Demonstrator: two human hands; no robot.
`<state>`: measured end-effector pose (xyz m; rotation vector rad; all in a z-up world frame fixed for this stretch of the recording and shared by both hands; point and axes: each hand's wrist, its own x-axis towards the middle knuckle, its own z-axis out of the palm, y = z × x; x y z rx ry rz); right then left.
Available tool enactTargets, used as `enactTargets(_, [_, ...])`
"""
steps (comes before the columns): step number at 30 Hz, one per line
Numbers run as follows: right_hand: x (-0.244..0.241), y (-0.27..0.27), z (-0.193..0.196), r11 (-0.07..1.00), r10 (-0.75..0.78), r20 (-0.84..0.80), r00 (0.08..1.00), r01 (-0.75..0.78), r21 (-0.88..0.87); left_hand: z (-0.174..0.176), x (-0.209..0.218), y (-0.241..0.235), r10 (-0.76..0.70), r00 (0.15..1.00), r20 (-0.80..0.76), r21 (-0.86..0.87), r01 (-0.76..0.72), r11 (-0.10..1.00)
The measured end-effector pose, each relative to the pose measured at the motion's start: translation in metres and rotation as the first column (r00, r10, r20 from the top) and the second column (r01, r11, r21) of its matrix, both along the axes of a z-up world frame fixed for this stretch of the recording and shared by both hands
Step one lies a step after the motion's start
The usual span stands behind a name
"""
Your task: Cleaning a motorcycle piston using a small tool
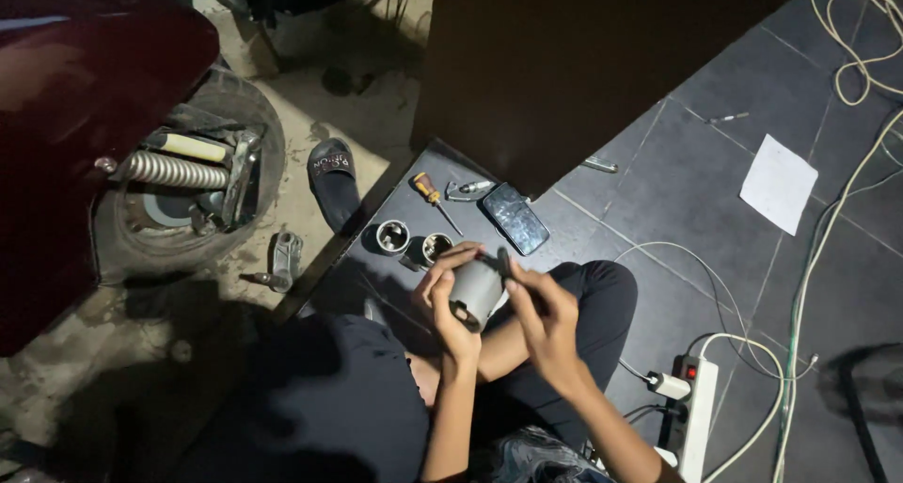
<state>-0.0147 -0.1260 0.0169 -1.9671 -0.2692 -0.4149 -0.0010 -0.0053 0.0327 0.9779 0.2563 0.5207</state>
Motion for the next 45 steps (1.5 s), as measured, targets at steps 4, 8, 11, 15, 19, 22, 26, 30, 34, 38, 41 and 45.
enactTargets(4, [-0.031,0.007,-0.016,0.999,0.043,-0.007,0.999,-0.043,0.007,-0.018,0.002,0.003,0.016,1.0,-0.007,-0.013,-0.016,1.0])
enactTargets(8, [-0.015,0.006,-0.004,1.0,-0.01,-0.027,1.0,0.01,0.019,-0.02,0.001,0.003,0.037,0.998,-0.054,0.019,-0.036,0.999])
enactTargets(11, [-0.027,0.013,0.0,1.0,0.011,-0.015,1.0,-0.011,0.014,-0.012,0.001,0.004,0.024,0.996,-0.085,0.038,-0.021,0.999])
enactTargets(15, [-0.022,0.005,-0.015,0.999,0.035,-0.023,0.999,-0.035,0.002,-0.022,0.003,0.001,0.038,0.995,-0.097,-0.015,-0.039,0.999])
enactTargets(19, [-0.016,0.008,0.002,1.0,-0.011,-0.021,1.0,0.012,0.028,-0.017,0.003,0.002,0.062,0.993,-0.104,0.059,-0.056,0.997])
enactTargets(22, [-0.036,0.004,-0.012,0.989,0.143,-0.043,0.989,-0.142,0.032,-0.021,0.003,0.002,0.09,0.993,-0.083,0.009,-0.089,0.996])
enactTargets(26, [-0.019,0.001,-0.013,0.99,0.105,-0.066,0.992,-0.098,0.099,-0.025,0.003,0.001,0.059,0.996,-0.073,0.05,-0.055,0.997])
enactTargets(30, [-0.009,0.0,-0.001,0.994,0.023,-0.103,0.994,-0.011,0.11,-0.011,0.006,0.001,0.063,0.997,-0.034,0.128,-0.058,0.99])
enactTargets(34, [-0.034,0.012,-0.009,0.995,0.031,-0.1,0.995,-0.021,0.098,-0.012,0.004,0.006,0.057,0.996,-0.07,0.086,-0.051,0.995])
enactTargets(38, [-0.03,0.01,-0.002,0.989,0.099,-0.074,0.992,-0.089,0.122,-0.018,0.006,0.006,0.046,0.998,-0.048,0.069,-0.043,0.997])
enactTargets(41, [-0.016,0.002,0.003,0.997,0.005,-0.144,0.99,0.007,0.078,-0.016,0.005,0.004,0.024,1.0,-0.007,0.1,-0.024,0.995])
enactTargets(45, [-0.038,0.009,0.008,0.992,0.066,-0.137,0.988,-0.049,0.12,-0.017,0.007,0.003,0.002,1.0,0.021,0.114,-0.004,0.994])
